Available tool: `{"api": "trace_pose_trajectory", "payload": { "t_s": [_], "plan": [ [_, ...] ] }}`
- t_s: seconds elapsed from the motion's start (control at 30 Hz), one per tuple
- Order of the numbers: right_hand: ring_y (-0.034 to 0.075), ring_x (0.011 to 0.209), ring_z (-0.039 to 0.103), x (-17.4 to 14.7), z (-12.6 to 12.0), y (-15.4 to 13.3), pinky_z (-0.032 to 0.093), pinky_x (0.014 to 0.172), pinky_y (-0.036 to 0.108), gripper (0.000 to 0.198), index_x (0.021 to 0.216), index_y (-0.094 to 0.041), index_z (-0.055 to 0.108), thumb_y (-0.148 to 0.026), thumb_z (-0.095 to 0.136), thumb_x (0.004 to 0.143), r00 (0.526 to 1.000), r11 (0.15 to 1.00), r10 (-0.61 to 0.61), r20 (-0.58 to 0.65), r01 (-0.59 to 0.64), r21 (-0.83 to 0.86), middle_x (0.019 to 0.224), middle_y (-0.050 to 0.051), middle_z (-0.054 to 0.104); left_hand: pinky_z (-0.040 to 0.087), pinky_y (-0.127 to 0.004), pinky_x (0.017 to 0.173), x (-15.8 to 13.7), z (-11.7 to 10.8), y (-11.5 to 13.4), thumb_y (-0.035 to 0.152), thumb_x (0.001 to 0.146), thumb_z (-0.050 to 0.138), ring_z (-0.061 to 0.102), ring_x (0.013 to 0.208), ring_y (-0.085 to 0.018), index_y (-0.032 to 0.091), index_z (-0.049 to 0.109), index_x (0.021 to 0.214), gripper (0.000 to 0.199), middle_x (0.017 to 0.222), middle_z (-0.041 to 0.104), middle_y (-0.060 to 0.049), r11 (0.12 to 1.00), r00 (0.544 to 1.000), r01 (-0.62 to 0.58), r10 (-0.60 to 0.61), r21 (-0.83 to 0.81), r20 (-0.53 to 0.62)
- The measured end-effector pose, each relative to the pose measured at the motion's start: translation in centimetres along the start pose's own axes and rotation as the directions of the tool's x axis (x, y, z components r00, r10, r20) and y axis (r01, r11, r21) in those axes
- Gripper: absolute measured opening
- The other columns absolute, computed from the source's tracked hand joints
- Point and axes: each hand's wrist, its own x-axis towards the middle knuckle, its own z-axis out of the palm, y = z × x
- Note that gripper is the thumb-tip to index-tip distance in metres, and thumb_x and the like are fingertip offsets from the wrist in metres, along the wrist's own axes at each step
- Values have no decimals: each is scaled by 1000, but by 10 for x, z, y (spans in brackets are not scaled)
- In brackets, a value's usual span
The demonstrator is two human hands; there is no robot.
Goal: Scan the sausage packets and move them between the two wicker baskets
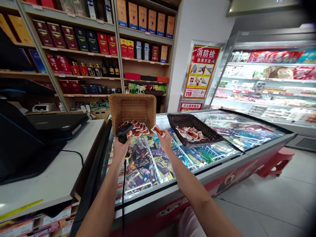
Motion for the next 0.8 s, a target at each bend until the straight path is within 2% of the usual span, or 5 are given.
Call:
{"api": "trace_pose_trajectory", "payload": {
  "t_s": [0.1,0.2,0.33,0.57,0.8],
  "plan": [
    [24,86,65,3,-3,1,49,86,36,23,95,-21,66,-39,67,81,1000,999,-6,-4,6,53,94,6,74,37,-25,39,-10,12,-7,50,65,85,49,37,-13,23,50,81,47,51,54,7,991,979,-41,14,128,203],
    [24,90,66,5,-6,-2,50,88,36,22,95,-21,65,-38,66,81,1000,996,-28,-8,29,80,97,6,74,37,-26,41,-13,17,-19,54,72,80,50,37,-15,23,52,81,43,48,54,6,960,954,-106,25,259,297],
    [24,92,66,7,-10,-6,50,89,36,22,96,-21,64,-38,66,82,998,994,-55,-13,56,94,99,6,74,38,-26,44,-12,16,-28,56,77,76,52,39,-17,24,54,83,40,46,54,6,937,940,-139,23,321,340],
    [24,91,66,4,-9,-9,51,88,36,22,95,-22,66,-41,66,84,995,991,-96,9,95,89,99,6,75,38,-27,45,-16,18,-21,54,76,76,52,40,-17,24,54,81,38,46,54,6,926,927,-157,19,343,374],
    [24,90,66,4,-9,-10,51,89,36,22,96,-22,66,-41,65,85,995,991,-103,18,101,82,98,6,74,40,-27,46,-12,19,-26,57,76,74,53,40,-17,25,49,78,41,44,53,5,903,927,-170,12,394,374]
  ]
}}
